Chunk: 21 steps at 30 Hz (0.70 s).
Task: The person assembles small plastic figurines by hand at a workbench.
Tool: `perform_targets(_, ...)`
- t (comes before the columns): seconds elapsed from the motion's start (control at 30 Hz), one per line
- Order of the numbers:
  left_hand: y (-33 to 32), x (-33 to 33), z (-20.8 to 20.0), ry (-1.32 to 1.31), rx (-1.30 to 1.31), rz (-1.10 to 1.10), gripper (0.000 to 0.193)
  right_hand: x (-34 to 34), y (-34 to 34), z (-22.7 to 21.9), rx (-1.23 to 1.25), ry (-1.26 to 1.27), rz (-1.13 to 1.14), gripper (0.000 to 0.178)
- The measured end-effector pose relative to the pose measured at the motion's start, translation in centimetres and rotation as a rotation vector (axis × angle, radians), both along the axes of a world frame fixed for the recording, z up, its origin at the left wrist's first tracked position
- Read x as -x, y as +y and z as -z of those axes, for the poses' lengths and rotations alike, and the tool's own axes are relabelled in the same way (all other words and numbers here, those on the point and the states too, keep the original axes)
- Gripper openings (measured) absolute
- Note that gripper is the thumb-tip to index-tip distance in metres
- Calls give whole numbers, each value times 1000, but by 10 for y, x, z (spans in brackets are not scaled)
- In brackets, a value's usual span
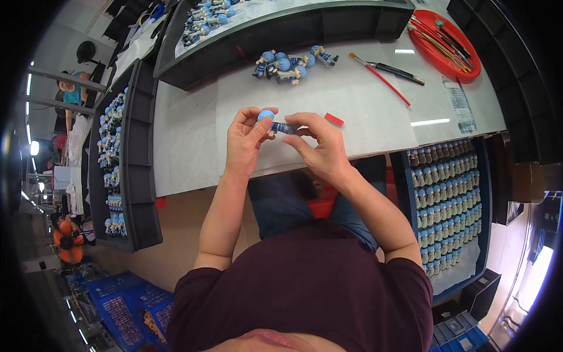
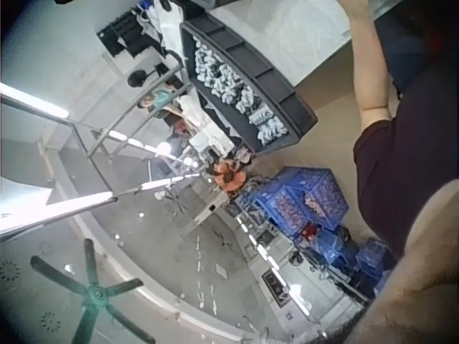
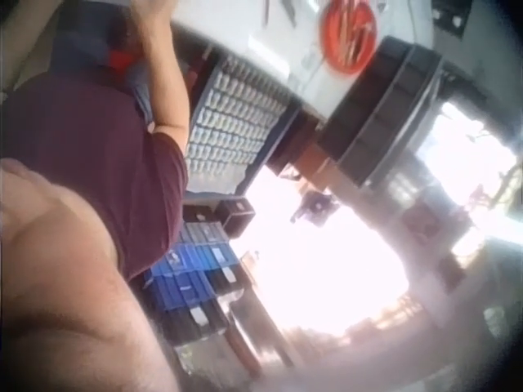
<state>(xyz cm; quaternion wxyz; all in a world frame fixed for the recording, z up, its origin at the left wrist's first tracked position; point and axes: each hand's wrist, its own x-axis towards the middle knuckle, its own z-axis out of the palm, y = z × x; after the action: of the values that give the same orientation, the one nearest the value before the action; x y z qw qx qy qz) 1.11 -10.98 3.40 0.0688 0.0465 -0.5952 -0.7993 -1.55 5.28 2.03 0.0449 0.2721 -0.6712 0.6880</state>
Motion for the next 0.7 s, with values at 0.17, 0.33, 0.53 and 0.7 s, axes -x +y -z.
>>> perform_targets(0.17, -12, -13, 17, 27, -171, -25, 30, 6, -16, 14, 70, -213, -83, 23)
perform_targets(0.33, -11, -14, 30, 51, -83, 28, 30, 4, -16, 21, 66, -248, -54, 21)
perform_targets(0.53, -7, -16, 30, 111, 12, 37, 29, 8, -15, 23, 51, -245, -29, 20)
perform_targets(0.7, -6, -17, 30, 128, 24, 26, 32, 6, -15, 20, 16, -235, -10, 21)
